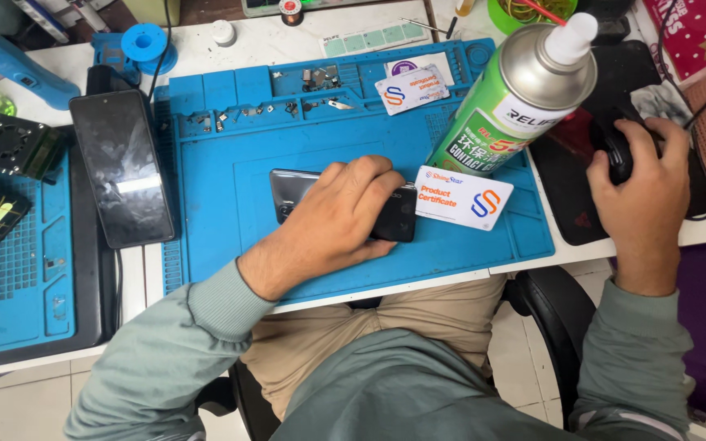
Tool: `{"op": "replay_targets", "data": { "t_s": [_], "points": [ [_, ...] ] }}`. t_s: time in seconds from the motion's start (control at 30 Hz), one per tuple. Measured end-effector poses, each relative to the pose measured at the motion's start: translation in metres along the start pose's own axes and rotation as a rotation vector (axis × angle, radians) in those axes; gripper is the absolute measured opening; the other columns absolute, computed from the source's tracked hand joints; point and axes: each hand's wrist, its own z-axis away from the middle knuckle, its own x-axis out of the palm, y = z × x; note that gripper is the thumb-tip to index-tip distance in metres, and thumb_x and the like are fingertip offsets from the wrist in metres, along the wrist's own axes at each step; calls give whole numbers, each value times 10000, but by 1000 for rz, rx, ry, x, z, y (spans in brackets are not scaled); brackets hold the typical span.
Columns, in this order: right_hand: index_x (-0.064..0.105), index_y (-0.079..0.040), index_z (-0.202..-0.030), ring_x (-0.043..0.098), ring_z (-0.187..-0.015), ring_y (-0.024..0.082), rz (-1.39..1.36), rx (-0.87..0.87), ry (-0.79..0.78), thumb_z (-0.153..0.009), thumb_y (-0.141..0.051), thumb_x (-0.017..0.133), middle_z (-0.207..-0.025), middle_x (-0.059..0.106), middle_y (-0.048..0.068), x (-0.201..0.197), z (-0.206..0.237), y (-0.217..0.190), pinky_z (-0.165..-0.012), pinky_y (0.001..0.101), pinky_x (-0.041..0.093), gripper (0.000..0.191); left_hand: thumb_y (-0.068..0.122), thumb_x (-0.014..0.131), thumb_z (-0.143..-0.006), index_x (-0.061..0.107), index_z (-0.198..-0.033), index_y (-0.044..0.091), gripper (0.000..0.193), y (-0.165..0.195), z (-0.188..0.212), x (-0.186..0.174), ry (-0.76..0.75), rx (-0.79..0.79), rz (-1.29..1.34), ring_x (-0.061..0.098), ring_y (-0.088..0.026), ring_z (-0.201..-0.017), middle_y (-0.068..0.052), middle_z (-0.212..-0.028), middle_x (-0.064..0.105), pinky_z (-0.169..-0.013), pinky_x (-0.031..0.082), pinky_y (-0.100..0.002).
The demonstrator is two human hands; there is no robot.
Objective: The person pries open the back cover of a smartphone using a plastic card, sprays contact cleaner into the opened device, and then uses a blue electric screwdriver to unscrew components from the exposed internals while holding the phone on a repair mat.
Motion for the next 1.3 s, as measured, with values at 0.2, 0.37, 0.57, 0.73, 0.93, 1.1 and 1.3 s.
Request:
{"op": "replay_targets", "data": {
  "t_s": [0.2, 0.37, 0.57, 0.73, 0.93, 1.1, 1.3],
  "points": [
    [650, -34, -1230, 612, -1184, 361, -14, 24, -2, -969, -76, 778, -1343, 525, 174, 4, 5, 7, -994, 434, 534, 294, 236, 916, -661, 484, -1343, 0, 841, -1, 0, 0, 20, -7, -2, 552, -345, -1153, -170, -1299, 523, -898, 444, -433],
    [643, -26, -1214, 595, -1191, 352, -6, 2, 6, -960, -54, 777, -1312, 515, 167, 5, 7, 9, -1012, 427, 530, 288, 240, 920, -661, 483, -1342, 4, 844, -1, 1, 1, 12, -13, 1, 554, -341, -1155, -168, -1299, 524, -893, 442, -430],
    [629, -14, -1200, 581, -1163, 349, -63, 18, -1, -959, -40, 760, -1273, 501, 166, 6, 7, 13, -1022, 426, 531, 276, 243, 921, -664, 478, -1352, 8, 851, -1, 1, 1, 21, -13, -6, 551, -339, -1155, -166, -1302, 522, -898, 443, -430],
    [616, -13, -1218, 580, -1171, 354, -49, 5, -1, -954, -35, 757, -1279, 496, 170, 1, 4, 6, -1024, 430, 530, 300, 246, 920, -664, 478, -1352, 9, 850, -1, 1, 0, 19, -14, -5, 551, -339, -1164, -163, -1303, 520, -902, 442, -432],
    [568, 16, -1256, 586, -1209, 325, -146, -32, 109, -989, -43, 727, -1323, 530, 170, -20, -3, -29, -1050, 406, 512, 316, 241, 919, -678, 474, -1351, 3, 841, -2, 1, 0, 31, -8, -2, 548, -351, -1160, -174, -1309, 516, -902, 442, -436],
    [532, 10, -1404, 666, -1160, 171, -1302, 3, -250, -1014, -462, 723, -1266, 660, 95, -18, 11, -94, -1024, 322, 554, 641, 239, 922, -692, 475, -1348, 7, 827, -2, 2, 0, 46, -18, 20, 545, -360, -1153, -176, -1307, 514, -918, 454, -444],
    [615, 73, -1305, 703, -1039, 187, -1601, 274, -333, -1037, -70, 678, -1169, 710, 150, 0, 21, -169, -930, 333, 589, 310, 239, 924, -723, 471, -1357, 13, 811, 3, 1, 0, 85, 7, 31, 547, -360, -1169, -170, -1322, 507, -935, 459, -443]
  ]
}}
